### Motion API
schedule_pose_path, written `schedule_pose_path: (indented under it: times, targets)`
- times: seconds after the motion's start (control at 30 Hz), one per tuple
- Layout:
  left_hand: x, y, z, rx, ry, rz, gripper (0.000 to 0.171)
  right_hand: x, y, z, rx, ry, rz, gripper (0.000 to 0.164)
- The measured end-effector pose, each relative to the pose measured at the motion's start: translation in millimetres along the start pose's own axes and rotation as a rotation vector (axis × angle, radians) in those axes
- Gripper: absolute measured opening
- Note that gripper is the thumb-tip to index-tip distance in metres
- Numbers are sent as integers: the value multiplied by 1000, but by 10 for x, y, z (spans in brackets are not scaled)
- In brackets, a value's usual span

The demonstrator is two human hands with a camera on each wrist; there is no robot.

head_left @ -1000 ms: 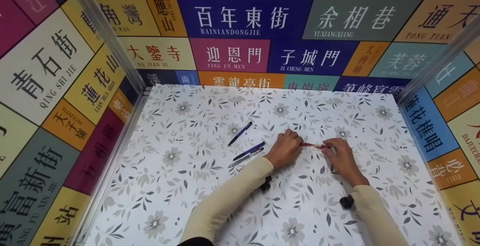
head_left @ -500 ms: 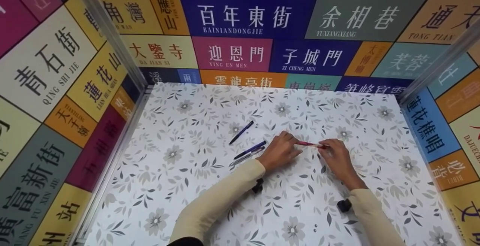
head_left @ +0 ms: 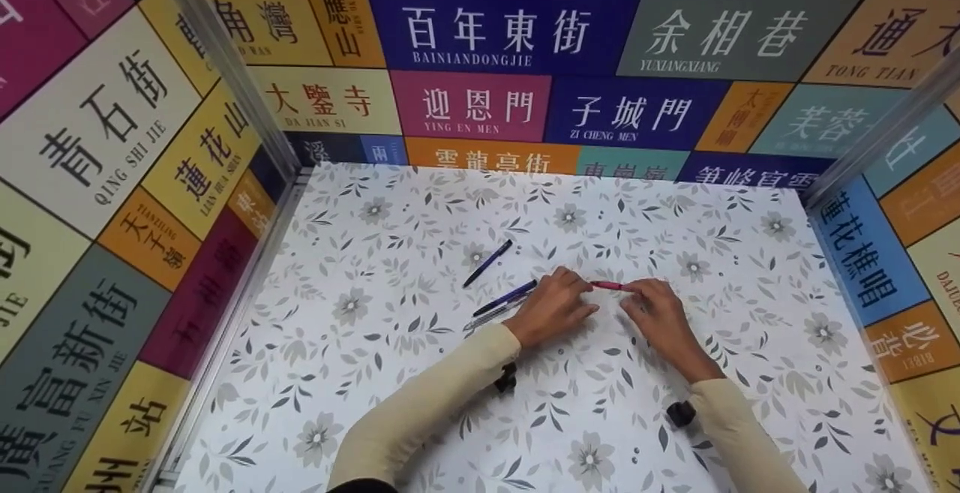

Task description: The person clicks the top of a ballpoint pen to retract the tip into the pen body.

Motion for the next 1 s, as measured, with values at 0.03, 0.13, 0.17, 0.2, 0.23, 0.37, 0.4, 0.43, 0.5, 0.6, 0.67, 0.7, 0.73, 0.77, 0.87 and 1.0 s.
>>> schedule_pose_path:
  times: [0.03,0.13,0.17,0.2,0.23,0.37,0.4,0.43,0.5,0.6,0.67,0.7,0.73,0.77,0.87,1.0]
  targets:
    - [-14,-14,-3,-5,0,0,35,12,1,-10,-2,-2,-9,23]
    - [-52,-50,-6,-12,-1,6,35,42,5,-47,-17,3,-23,24]
    - [-65,-60,-6,-12,-3,9,35,52,6,-59,-24,11,-27,25]
    - [-77,-69,-5,-9,-5,12,35,65,7,-69,-34,15,-28,26]
    - [-89,-79,-4,-6,-5,15,35,78,9,-79,-44,20,-28,27]
    - [-118,-118,-4,6,-16,29,33,139,1,-125,-65,28,-37,32]
    - [-124,-130,-5,8,-25,30,33,156,-2,-137,-69,25,-37,33]
    - [-128,-143,-9,7,-30,32,32,173,-5,-153,-71,23,-38,33]
    - [-136,-171,-16,5,-41,36,31,210,-5,-186,-83,10,-37,34]
    - [-153,-192,-20,3,-43,44,30,258,16,-217,-122,-33,-33,33]
    - [-161,-209,-20,1,-32,54,29,295,28,-240,-155,-51,-26,32]
    - [-163,-220,-20,0,-27,58,29,314,30,-249,-172,-52,-22,32]
    - [-164,-234,-20,-3,-22,62,29,334,32,-256,-187,-52,-18,33]
    - [-164,-251,-19,-9,-16,63,29,351,30,-265,-201,-49,-13,34]
    - [-149,-317,-24,-25,-14,77,29,400,18,-290,-224,-35,-11,36]
    - [-132,-409,-49,-40,-29,112,28,446,17,-335,-238,-44,-27,37]
Point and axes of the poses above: each hand's wrist, its own y-axis towards the middle knuckle, its own x-axis out of the palm, z = x × y, the point moved 1 cm from there along y, towards the middle knuckle, and after that the axes turned 9 degrees about -y, right-handed, at the moved point
